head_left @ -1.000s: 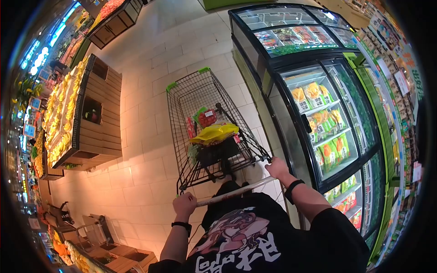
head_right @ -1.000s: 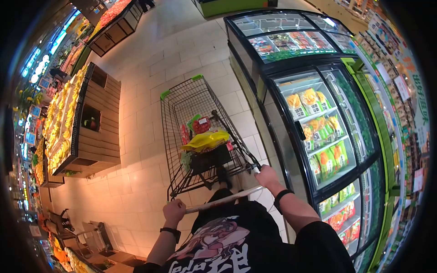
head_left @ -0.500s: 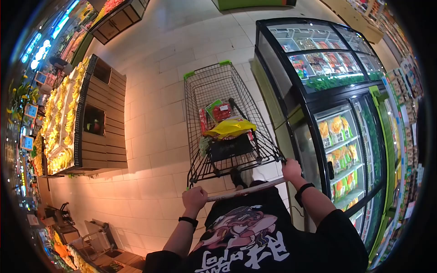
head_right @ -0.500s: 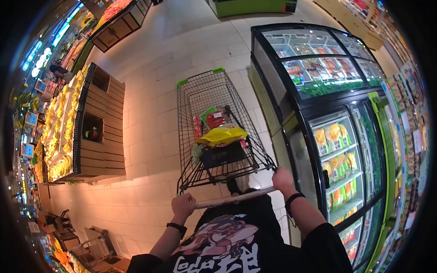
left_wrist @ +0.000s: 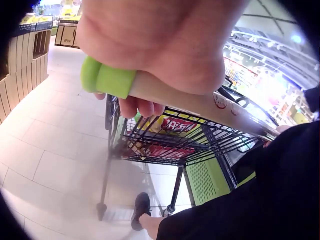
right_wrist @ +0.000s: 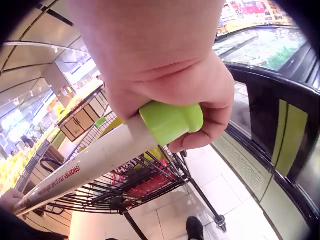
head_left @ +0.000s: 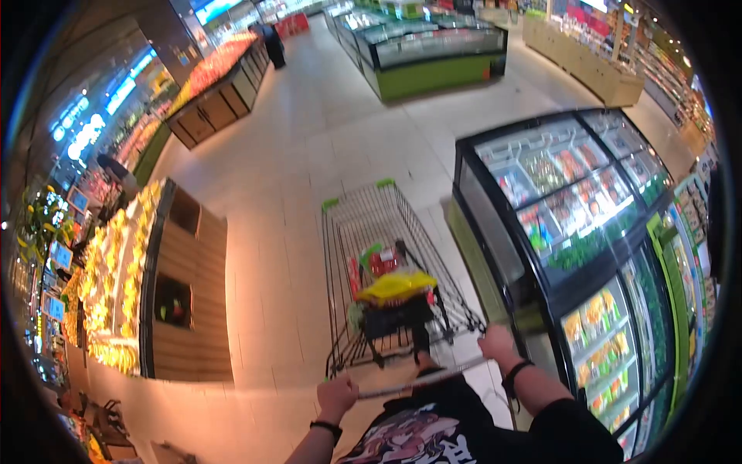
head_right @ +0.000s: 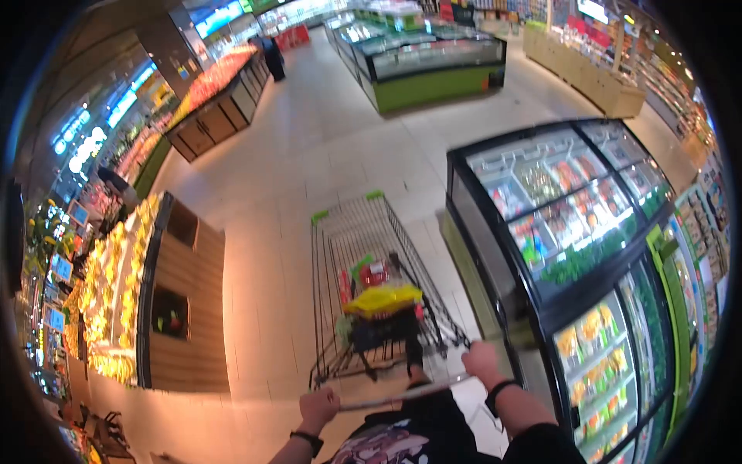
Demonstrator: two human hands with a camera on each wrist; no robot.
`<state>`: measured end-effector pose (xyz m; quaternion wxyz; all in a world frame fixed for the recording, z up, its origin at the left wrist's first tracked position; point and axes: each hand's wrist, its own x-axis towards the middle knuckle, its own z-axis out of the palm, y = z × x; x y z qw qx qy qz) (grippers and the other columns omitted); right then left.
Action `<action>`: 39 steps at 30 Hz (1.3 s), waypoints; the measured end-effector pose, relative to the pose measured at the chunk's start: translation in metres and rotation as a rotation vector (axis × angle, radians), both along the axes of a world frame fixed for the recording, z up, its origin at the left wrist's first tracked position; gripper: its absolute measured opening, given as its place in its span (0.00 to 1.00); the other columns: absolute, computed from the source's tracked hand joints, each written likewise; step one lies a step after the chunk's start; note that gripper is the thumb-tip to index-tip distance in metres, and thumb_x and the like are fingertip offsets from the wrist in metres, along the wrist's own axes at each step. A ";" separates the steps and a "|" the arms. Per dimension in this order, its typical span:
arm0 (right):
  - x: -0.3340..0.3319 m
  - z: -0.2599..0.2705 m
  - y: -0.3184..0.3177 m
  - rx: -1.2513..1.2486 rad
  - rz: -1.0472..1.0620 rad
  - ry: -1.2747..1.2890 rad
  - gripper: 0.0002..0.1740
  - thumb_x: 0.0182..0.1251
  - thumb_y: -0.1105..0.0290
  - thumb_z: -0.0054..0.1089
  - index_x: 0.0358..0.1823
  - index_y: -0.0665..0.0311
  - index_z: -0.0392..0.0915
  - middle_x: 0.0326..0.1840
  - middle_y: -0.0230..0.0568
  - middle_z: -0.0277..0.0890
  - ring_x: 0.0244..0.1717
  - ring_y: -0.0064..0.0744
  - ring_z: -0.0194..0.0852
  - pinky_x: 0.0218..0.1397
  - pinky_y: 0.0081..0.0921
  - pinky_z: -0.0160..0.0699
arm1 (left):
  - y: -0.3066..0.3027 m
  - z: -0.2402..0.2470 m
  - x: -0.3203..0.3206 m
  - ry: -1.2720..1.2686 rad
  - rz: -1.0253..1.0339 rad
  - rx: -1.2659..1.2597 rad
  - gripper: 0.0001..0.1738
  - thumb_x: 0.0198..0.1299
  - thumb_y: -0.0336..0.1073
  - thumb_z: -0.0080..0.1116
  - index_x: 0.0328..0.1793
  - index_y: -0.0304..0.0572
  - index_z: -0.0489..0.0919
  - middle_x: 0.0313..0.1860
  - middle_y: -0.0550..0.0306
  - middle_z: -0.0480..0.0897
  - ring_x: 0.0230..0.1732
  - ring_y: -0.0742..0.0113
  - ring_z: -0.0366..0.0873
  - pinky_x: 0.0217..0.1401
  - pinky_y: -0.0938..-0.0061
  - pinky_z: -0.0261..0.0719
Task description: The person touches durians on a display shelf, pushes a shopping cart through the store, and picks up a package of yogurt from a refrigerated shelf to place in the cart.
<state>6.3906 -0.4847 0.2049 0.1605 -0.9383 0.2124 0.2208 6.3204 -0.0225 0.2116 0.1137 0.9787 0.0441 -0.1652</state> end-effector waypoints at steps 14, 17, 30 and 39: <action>0.247 -0.003 0.036 0.115 -0.028 -0.042 0.28 0.60 0.50 0.68 0.49 0.69 0.89 0.47 0.63 0.90 0.52 0.63 0.91 0.61 0.52 0.89 | 0.041 -0.007 0.246 0.088 0.060 -0.008 0.17 0.60 0.55 0.61 0.35 0.55 0.91 0.31 0.57 0.90 0.37 0.50 0.90 0.47 0.51 0.81; 0.299 -0.003 0.045 0.116 -0.048 -0.018 0.29 0.61 0.49 0.68 0.52 0.67 0.90 0.48 0.62 0.90 0.53 0.63 0.91 0.61 0.52 0.89 | 0.054 -0.018 0.296 0.000 0.042 -0.003 0.17 0.59 0.54 0.61 0.35 0.55 0.91 0.30 0.56 0.90 0.36 0.50 0.90 0.45 0.53 0.81; 0.523 0.002 0.095 0.063 -0.201 -0.155 0.20 0.63 0.55 0.68 0.51 0.59 0.91 0.43 0.56 0.91 0.50 0.60 0.91 0.57 0.53 0.90 | 0.100 -0.016 0.548 -0.011 -0.032 -0.048 0.17 0.62 0.53 0.61 0.33 0.52 0.89 0.27 0.54 0.88 0.33 0.47 0.88 0.39 0.51 0.81; 0.677 0.001 0.128 0.042 -0.174 -0.243 0.15 0.66 0.60 0.67 0.49 0.57 0.90 0.42 0.55 0.90 0.48 0.59 0.91 0.54 0.54 0.89 | 0.125 -0.006 0.723 0.037 -0.035 -0.012 0.16 0.64 0.50 0.60 0.35 0.51 0.90 0.28 0.53 0.89 0.35 0.49 0.88 0.46 0.52 0.80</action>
